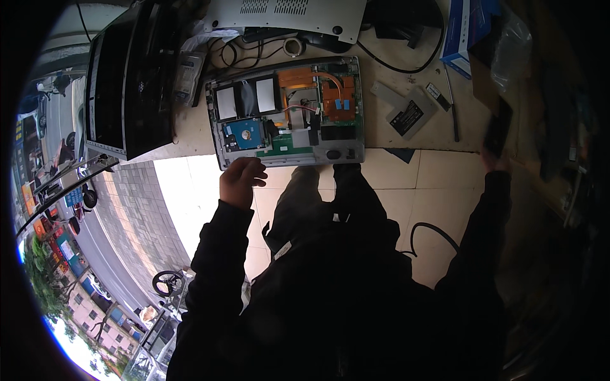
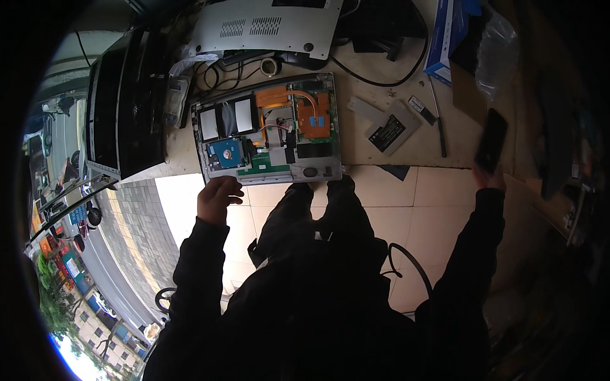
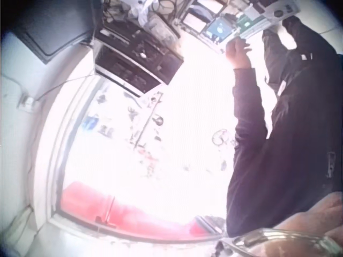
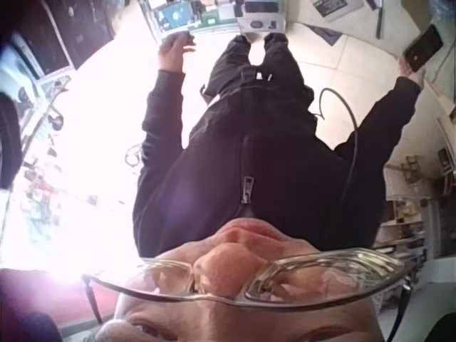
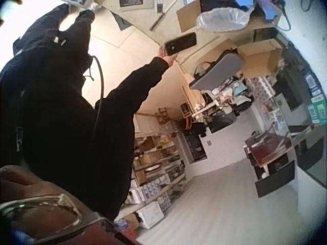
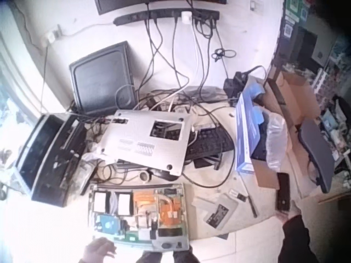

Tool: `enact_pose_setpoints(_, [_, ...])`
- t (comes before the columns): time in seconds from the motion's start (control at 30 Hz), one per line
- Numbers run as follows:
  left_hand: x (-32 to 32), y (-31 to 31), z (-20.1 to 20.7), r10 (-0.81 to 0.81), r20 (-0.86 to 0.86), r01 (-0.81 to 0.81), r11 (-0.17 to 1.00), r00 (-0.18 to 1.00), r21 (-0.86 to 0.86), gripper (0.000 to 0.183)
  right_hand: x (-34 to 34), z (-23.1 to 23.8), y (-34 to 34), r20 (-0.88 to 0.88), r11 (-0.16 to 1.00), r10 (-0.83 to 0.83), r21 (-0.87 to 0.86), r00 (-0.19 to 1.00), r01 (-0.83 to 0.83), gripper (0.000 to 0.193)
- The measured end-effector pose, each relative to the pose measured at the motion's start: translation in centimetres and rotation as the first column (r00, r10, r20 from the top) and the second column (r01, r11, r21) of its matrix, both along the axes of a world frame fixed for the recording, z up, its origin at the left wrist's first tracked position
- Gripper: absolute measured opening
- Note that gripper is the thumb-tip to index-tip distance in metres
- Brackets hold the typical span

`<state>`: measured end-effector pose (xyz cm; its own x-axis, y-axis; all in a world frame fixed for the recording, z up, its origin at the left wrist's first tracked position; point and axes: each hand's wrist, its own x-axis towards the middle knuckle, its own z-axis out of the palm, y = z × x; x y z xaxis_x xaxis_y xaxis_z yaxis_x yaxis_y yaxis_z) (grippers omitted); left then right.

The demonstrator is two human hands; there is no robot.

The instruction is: The person removes screws from the back of a silver electronic device using a screwdriver, then detaches the back cover to expose the internal components. They continue to remove internal parts, including a circuit board, and place them on the workbench.

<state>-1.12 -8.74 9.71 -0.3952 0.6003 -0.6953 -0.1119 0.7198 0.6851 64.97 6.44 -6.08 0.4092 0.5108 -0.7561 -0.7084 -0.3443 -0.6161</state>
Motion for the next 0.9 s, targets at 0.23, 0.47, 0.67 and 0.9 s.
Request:
enact_pose_setpoints(0.23, [-3.9, -0.4, -1.6, 0.117, -0.019, -0.116, 0.993, 0.993, 0.023, 0.023, -1.2, 3.3, -0.2, 0.156, 0.94, 0.261, -0.268, 0.953, -0.213, 0.057])
enact_pose_setpoints(0.47, [-9.6, -0.1, -3.6, 0.222, -0.123, -0.199, 0.964, 0.967, 0.177, 0.023, -19.9, 10.8, -0.8, 0.593, 0.752, 0.575, -0.11, 0.564, -0.65, 0.036])
enact_pose_setpoints(0.67, [-12.0, 1.8, -3.1, 0.102, -0.195, -0.045, 0.959, 0.976, 0.28, 0.025, -38.3, 13.1, -3.0, 0.753, 0.364, 0.628, -0.062, 0.196, -0.929, 0.025])
enact_pose_setpoints(0.9, [-13.6, -0.9, -3.6, 0.167, -0.117, -0.146, 0.974, 0.979, 0.172, 0.025, -19.4, 6.4, -2.5, 0.751, 0.74, 0.61, -0.424, 0.254, -0.523, 0.057])
